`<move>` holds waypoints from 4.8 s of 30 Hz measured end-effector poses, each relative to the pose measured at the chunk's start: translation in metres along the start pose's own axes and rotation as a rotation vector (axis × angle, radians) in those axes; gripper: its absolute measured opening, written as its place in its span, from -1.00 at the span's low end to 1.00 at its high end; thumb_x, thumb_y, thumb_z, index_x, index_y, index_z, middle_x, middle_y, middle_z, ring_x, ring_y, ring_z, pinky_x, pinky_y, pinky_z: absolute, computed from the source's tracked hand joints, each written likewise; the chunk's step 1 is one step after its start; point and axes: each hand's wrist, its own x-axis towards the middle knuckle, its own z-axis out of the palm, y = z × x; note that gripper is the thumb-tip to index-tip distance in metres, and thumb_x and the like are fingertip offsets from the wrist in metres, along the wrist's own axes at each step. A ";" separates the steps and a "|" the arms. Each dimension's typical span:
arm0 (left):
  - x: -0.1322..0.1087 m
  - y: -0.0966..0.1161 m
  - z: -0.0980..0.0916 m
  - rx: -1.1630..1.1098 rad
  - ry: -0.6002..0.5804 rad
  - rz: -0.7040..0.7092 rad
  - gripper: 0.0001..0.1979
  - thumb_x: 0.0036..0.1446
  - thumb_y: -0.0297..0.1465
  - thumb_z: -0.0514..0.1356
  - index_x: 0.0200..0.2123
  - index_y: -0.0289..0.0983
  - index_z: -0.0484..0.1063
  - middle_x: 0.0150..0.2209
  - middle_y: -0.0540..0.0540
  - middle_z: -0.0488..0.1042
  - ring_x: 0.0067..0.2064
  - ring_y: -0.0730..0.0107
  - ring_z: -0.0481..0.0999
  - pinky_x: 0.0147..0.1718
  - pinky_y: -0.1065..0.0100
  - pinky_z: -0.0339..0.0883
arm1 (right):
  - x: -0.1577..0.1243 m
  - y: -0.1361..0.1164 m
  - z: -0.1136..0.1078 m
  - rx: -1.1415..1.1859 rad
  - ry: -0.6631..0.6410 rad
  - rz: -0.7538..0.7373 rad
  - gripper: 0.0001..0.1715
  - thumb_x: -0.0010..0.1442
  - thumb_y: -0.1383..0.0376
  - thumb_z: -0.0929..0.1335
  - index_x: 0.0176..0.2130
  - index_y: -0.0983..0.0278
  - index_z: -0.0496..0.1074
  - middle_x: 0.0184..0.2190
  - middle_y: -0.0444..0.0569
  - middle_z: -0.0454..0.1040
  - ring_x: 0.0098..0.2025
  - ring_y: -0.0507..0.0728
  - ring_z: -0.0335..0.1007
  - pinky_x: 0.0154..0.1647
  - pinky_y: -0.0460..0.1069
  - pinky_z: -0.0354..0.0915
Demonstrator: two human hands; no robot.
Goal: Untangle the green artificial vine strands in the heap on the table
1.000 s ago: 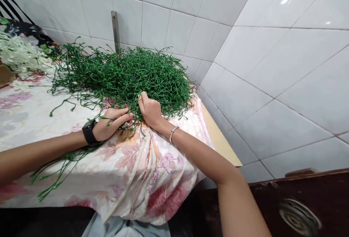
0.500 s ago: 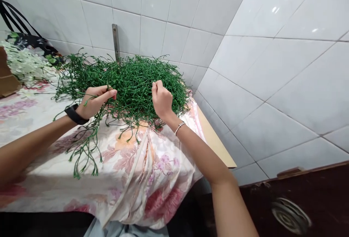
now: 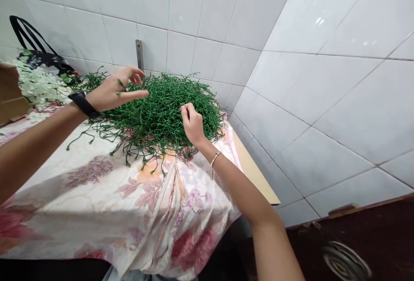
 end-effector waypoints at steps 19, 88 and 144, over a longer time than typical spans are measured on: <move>0.014 0.026 -0.008 -0.483 0.358 -0.107 -0.55 0.08 -0.26 0.01 0.03 -0.17 -0.01 0.05 -0.02 0.13 0.00 0.41 0.21 -0.07 0.28 0.18 | -0.004 0.000 0.002 0.344 -0.092 0.068 -0.77 0.19 0.16 0.12 -0.33 0.25 0.20 -0.61 -0.19 0.26 -0.53 -0.07 0.23 -0.42 -0.14 0.20; -0.044 -0.001 -0.061 0.222 -0.108 -0.261 -0.64 0.12 -0.24 -0.10 -0.11 -0.31 0.27 -0.15 -0.14 0.39 -0.22 0.36 0.35 -0.22 0.31 0.23 | 0.118 -0.087 -0.026 0.649 -0.035 -0.250 -0.67 0.04 0.04 0.20 -0.30 0.10 0.43 -0.37 -0.34 0.43 -0.26 -0.12 0.37 -0.34 -0.18 0.22; 0.020 0.004 -0.029 -0.205 -0.283 0.009 -0.74 -0.03 -0.36 0.15 -0.24 -0.31 0.26 -0.53 0.02 0.34 -0.48 0.53 0.27 -0.52 0.46 0.12 | 0.074 -0.046 -0.062 0.027 -0.556 -0.234 -0.78 0.05 0.31 0.29 -0.28 0.36 0.43 -0.42 -0.05 0.44 -0.35 0.01 0.34 -0.28 -0.04 0.27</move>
